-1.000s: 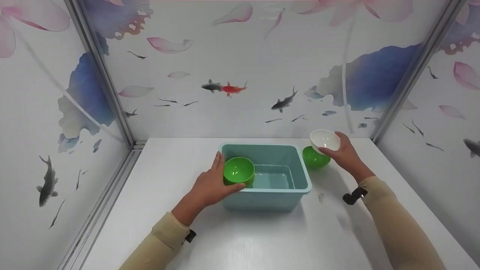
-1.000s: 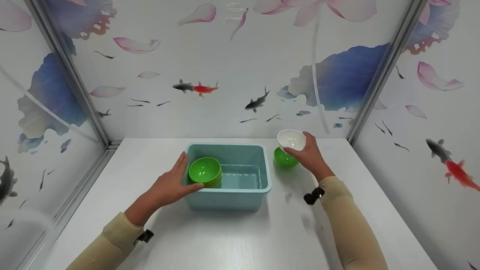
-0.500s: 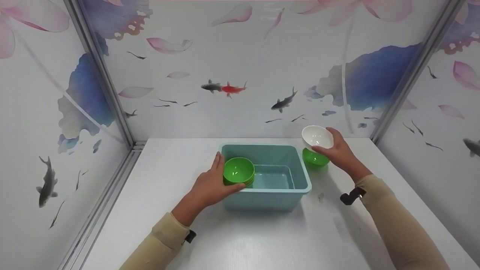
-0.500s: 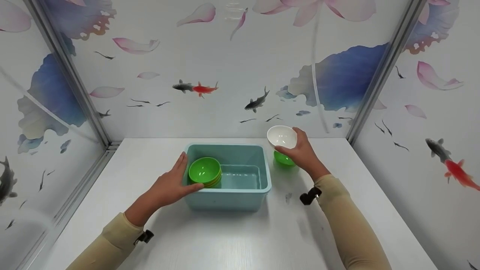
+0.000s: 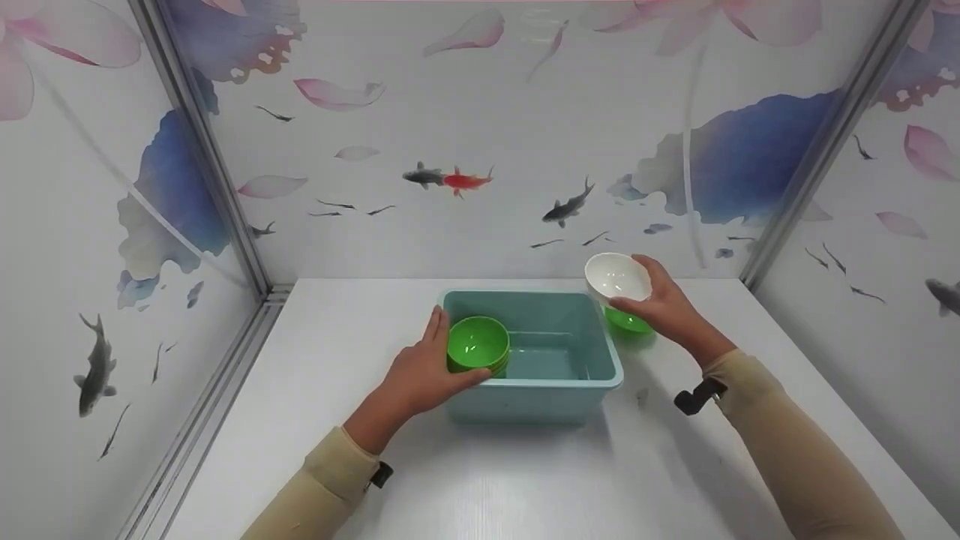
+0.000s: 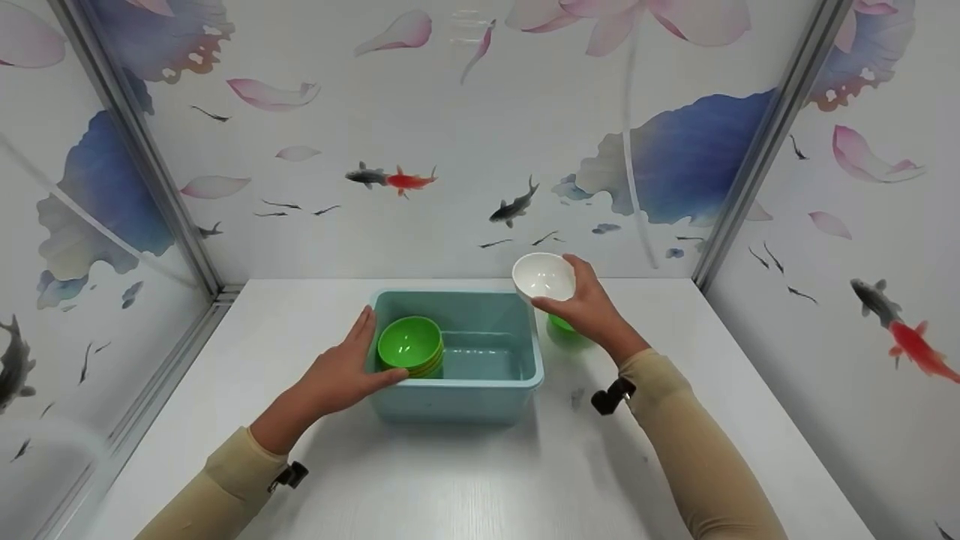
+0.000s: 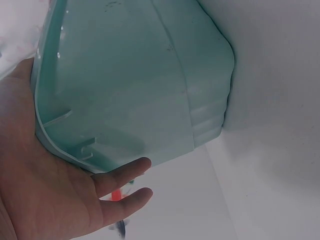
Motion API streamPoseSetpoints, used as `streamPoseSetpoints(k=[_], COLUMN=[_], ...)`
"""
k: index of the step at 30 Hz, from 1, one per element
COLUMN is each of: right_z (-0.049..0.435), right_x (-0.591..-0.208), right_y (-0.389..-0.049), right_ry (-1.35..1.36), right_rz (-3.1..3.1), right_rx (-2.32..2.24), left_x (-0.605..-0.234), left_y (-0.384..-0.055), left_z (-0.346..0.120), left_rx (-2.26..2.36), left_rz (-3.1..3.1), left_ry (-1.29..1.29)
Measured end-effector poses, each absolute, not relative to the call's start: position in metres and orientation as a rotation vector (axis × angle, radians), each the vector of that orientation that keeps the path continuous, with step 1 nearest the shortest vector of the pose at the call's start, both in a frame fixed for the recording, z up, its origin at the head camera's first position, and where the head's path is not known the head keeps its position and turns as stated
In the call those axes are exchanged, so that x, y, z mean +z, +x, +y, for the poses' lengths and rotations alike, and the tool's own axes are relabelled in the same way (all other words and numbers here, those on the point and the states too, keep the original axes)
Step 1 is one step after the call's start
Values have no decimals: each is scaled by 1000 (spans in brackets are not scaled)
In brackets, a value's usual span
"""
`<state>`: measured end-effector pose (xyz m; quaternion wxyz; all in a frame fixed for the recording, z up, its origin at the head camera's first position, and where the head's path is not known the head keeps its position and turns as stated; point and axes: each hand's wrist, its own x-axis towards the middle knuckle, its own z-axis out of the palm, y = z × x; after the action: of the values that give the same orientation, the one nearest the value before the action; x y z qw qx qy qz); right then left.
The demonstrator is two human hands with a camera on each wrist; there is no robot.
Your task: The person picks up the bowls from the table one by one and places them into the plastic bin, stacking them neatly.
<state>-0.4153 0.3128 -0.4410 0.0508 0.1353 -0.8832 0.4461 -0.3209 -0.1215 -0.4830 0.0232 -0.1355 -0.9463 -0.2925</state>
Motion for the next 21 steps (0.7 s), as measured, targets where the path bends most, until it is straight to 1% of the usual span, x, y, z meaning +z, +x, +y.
streamPoseSetpoints(k=[21], right_z=[278], right_x=[-427], right_y=[-406], right_ry=[641], right_rz=[-2657], right_rx=[1349], left_x=[-484], left_y=[-321], left_z=[-121], left_rx=[-905], left_rz=[-2926], left_ry=[-427])
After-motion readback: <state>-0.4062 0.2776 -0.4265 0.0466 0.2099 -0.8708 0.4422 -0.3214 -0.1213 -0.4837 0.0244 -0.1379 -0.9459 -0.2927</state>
